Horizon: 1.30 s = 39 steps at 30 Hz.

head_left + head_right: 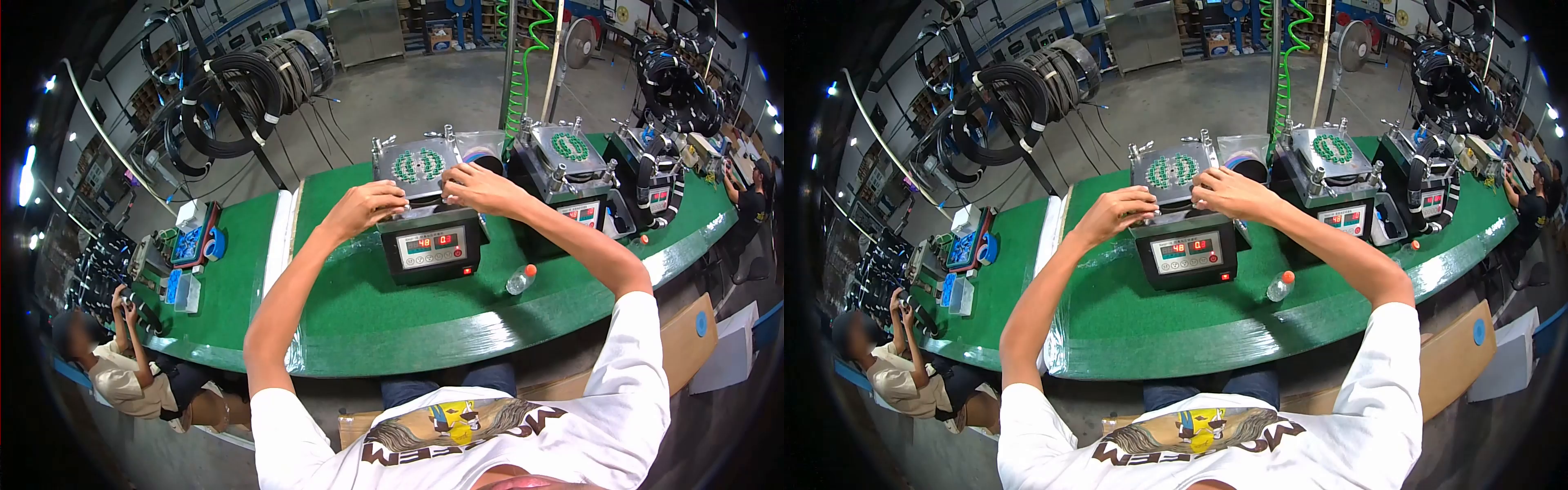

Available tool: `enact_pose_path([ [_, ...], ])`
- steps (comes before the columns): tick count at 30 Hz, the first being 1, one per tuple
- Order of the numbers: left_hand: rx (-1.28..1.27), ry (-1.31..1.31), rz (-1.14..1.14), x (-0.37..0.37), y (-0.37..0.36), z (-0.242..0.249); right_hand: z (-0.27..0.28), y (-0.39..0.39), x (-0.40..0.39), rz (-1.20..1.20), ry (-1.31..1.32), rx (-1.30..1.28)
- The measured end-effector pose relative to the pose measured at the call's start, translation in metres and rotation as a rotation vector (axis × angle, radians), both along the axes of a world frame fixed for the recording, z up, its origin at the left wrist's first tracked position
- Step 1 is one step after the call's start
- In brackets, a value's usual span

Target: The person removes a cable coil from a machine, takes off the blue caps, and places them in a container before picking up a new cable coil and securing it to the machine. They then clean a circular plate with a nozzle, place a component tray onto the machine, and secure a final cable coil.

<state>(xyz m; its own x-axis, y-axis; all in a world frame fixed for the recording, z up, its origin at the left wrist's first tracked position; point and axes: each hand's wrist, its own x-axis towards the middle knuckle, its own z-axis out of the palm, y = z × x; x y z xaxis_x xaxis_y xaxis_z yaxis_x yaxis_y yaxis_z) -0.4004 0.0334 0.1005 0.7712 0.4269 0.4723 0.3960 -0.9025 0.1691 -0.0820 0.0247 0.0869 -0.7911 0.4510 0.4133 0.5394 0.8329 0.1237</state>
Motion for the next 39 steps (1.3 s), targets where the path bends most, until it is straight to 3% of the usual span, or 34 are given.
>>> enact_pose_path([
  [9, 0.001, 0.021, 0.026, 0.008, -0.004, 0.008, -0.013, -0.004, -0.013, -0.077, 0.148, 0.019],
  [12, 0.030, 0.051, 0.138, 0.013, -0.009, 0.004, -0.009, -0.004, -0.013, -0.072, 0.201, -0.030],
  [15, -0.023, 0.084, 0.074, 0.015, -0.003, 0.018, 0.014, 0.001, -0.018, -0.113, 0.207, -0.296],
  [17, -0.133, 0.101, 0.055, 0.017, 0.006, 0.029, 0.026, 0.016, -0.021, -0.133, 0.407, -0.491],
  [19, -0.284, 0.032, 0.079, 0.022, 0.024, 0.033, 0.008, 0.057, -0.018, -0.090, 0.559, -0.280],
  [21, -0.471, -0.122, 0.148, 0.027, 0.063, 0.020, -0.001, 0.093, -0.013, -0.125, 0.547, -0.235],
  [25, -0.184, -0.129, 0.391, 0.034, 0.145, -0.024, 0.008, 0.121, -0.030, -0.444, 0.517, -0.604],
  [27, -0.169, -0.102, 0.526, 0.044, 0.175, -0.041, -0.002, 0.140, -0.038, -0.557, 0.434, -0.499],
  [28, -0.186, -0.007, 0.661, 0.058, 0.139, -0.010, -0.002, 0.143, -0.045, -0.632, 0.376, -0.448],
  [31, -0.157, 0.243, 0.780, 0.068, 0.140, -0.005, 0.001, 0.149, -0.060, -0.751, 0.239, -0.381],
  [36, -0.055, 0.227, 0.769, 0.074, 0.147, -0.013, 0.012, 0.156, -0.060, -0.810, 0.134, -0.484],
  [39, -0.074, 0.180, 0.732, 0.072, 0.147, -0.018, 0.009, 0.158, -0.060, -0.788, 0.111, -0.413],
])
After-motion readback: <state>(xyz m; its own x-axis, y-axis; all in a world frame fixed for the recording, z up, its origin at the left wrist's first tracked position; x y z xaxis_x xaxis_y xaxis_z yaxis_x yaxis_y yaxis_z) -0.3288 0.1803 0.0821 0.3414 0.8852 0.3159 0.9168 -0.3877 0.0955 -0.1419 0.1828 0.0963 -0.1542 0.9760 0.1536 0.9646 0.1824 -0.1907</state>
